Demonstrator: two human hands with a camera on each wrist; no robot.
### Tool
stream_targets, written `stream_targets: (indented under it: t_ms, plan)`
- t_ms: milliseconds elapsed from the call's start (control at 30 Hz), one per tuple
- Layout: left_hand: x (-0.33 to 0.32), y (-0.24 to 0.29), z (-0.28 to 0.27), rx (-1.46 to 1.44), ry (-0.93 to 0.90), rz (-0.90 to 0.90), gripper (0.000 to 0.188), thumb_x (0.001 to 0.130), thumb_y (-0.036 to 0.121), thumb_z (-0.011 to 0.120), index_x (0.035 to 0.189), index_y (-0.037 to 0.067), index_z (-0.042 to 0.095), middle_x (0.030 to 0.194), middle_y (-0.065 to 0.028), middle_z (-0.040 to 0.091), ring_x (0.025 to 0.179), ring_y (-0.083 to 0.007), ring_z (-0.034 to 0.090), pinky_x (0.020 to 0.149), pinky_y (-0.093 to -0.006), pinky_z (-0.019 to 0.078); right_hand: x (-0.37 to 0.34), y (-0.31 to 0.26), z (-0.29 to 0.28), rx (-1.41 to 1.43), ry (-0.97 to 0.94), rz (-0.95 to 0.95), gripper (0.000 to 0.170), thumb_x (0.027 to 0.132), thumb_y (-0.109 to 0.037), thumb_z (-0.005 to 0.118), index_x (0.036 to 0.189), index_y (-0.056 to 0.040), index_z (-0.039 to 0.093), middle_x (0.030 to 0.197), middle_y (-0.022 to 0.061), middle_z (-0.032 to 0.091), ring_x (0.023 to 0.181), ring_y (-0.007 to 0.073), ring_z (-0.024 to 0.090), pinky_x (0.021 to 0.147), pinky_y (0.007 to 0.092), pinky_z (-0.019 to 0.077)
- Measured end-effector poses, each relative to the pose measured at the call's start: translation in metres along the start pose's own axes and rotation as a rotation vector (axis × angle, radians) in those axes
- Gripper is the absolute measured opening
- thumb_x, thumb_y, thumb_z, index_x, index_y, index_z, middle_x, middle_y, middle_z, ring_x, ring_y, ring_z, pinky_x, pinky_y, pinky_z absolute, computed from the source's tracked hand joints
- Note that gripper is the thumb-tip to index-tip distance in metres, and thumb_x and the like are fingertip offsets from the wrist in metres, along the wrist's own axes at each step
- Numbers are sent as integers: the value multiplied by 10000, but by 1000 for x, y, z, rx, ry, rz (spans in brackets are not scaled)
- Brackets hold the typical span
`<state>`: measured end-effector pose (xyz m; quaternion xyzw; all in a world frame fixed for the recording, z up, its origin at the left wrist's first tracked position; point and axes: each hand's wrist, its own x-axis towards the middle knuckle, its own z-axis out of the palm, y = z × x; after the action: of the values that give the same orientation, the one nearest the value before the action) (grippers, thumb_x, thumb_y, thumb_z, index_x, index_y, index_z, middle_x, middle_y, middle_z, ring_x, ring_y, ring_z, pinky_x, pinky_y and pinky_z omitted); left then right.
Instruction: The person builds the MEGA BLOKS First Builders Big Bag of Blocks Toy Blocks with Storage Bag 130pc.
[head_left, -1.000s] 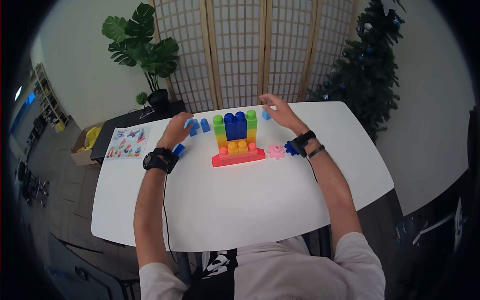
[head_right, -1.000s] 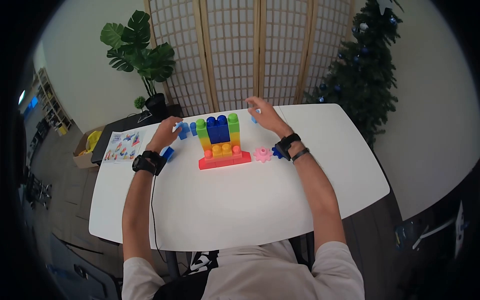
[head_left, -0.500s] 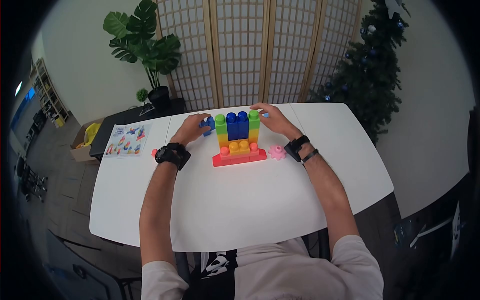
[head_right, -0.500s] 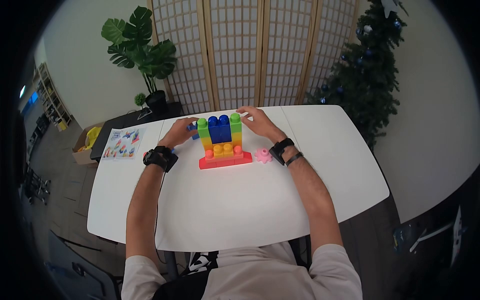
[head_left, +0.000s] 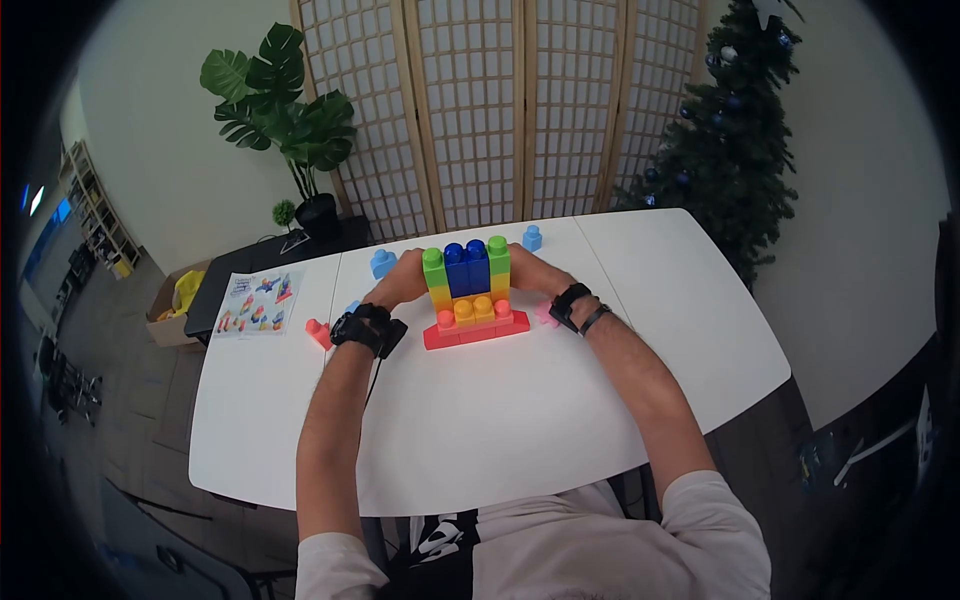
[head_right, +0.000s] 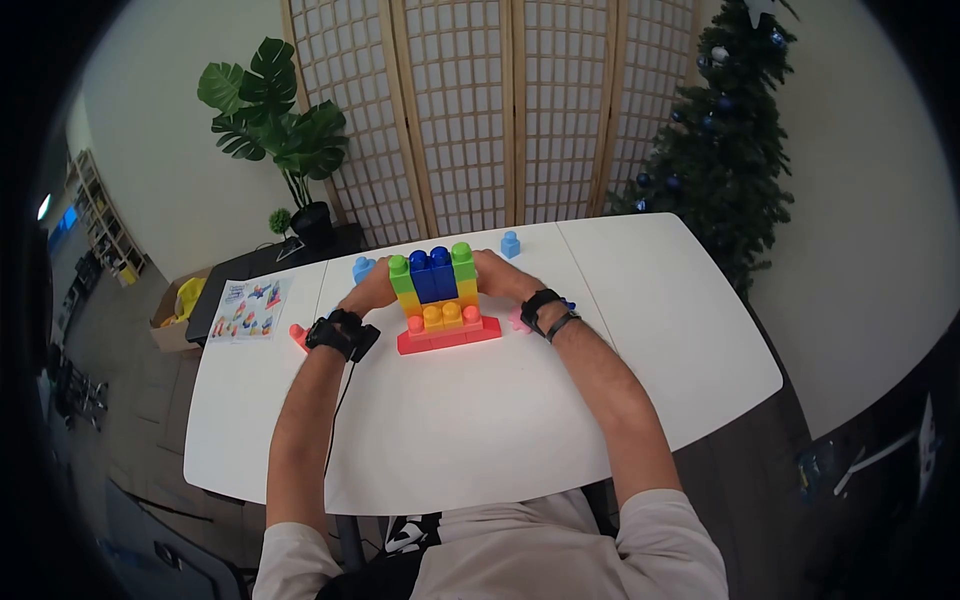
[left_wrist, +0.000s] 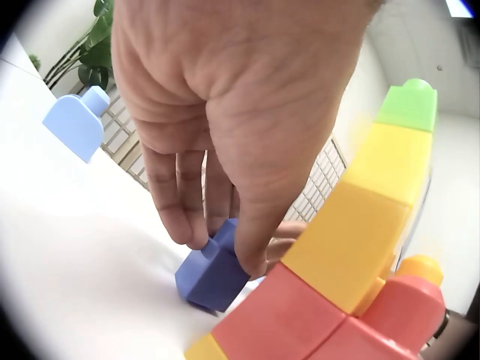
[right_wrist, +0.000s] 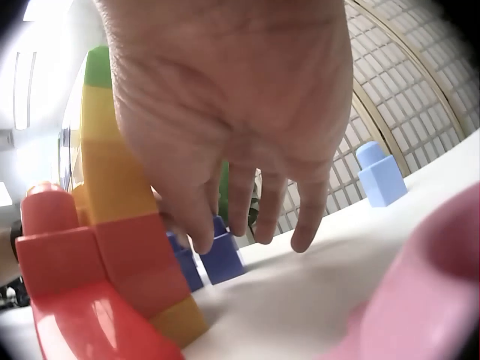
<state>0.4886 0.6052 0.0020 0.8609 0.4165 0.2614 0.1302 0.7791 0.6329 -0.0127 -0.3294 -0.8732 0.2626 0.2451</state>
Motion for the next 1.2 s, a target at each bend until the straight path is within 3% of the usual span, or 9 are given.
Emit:
stream_targets:
  t_ms: [67,133,167,233,400,567,900,1033,1200]
  plan:
    - [-5,-7,-12,58,4,-55,205,895,73,796,1093,21,780,997,-189,794,929,-397,746,858,-428,600,-2,1,0,-40,31,-47,400,888,9,804,1265,-1,670,1230,243,757,1203,431,699,1013,459,558]
    - [-6,-13,-27,-121,148,-39,255,872,137,871,1080,2,810,942,-144,812,856,-257,774,829,-364,610,-2,1,-2,-82,62,-96,409,880,14,804,1266,-5,669,1233,247,754,1200,436,696,1013,464,560]
    - [-5,-4,-39,-118,148,-37,255,872,137,871,1080,2,810,942,-144,812,856,-257,774,829,-364,610,-1,3,-2,-115,89,-99,413,874,22,803,1264,-8,668,1236,246,753,1195,440,694,1012,469,561]
    - [-3,17,-72,-192,329,-170,375,880,212,909,1165,-10,809,980,-124,826,875,-149,765,830,-318,607,0,8,-1,-148,115,-103,417,867,29,801,1261,-11,668,1240,246,752,1190,444,693,1010,474,562]
    - [4,101,-129,-373,336,-47,385,969,191,852,1258,-47,763,1031,-116,820,978,-146,775,891,-288,616,-11,-18,-17,-131,112,-43,329,903,20,783,1209,-11,666,1098,211,773,1090,408,736,954,443,588]
    - [7,139,-113,-334,207,53,363,925,189,883,1187,-43,791,996,-154,826,954,-204,811,913,-318,646,-7,-22,-36,-34,185,-75,221,944,-41,784,1113,5,648,1007,178,771,998,320,771,889,393,612]
    - [3,136,-100,-182,203,62,387,898,235,908,1152,-36,802,1004,-153,824,952,-229,820,898,-344,649,-27,-88,-88,110,313,-17,209,1014,-131,770,1140,-16,649,1044,98,766,1000,180,756,894,357,623]
    - [-1,134,-98,-131,198,59,384,888,244,915,1136,-29,810,1010,-151,822,954,-221,813,904,-348,643,-24,-103,-95,213,419,-156,225,992,-129,782,1123,6,657,1016,112,778,982,201,783,937,369,631]
    - [-4,118,-84,-222,200,27,402,891,243,915,1165,-26,796,1037,-148,823,984,-233,812,908,-352,641,-25,-130,-90,186,363,-211,235,1004,-152,780,1142,-2,663,1041,99,769,1015,189,770,971,368,619]
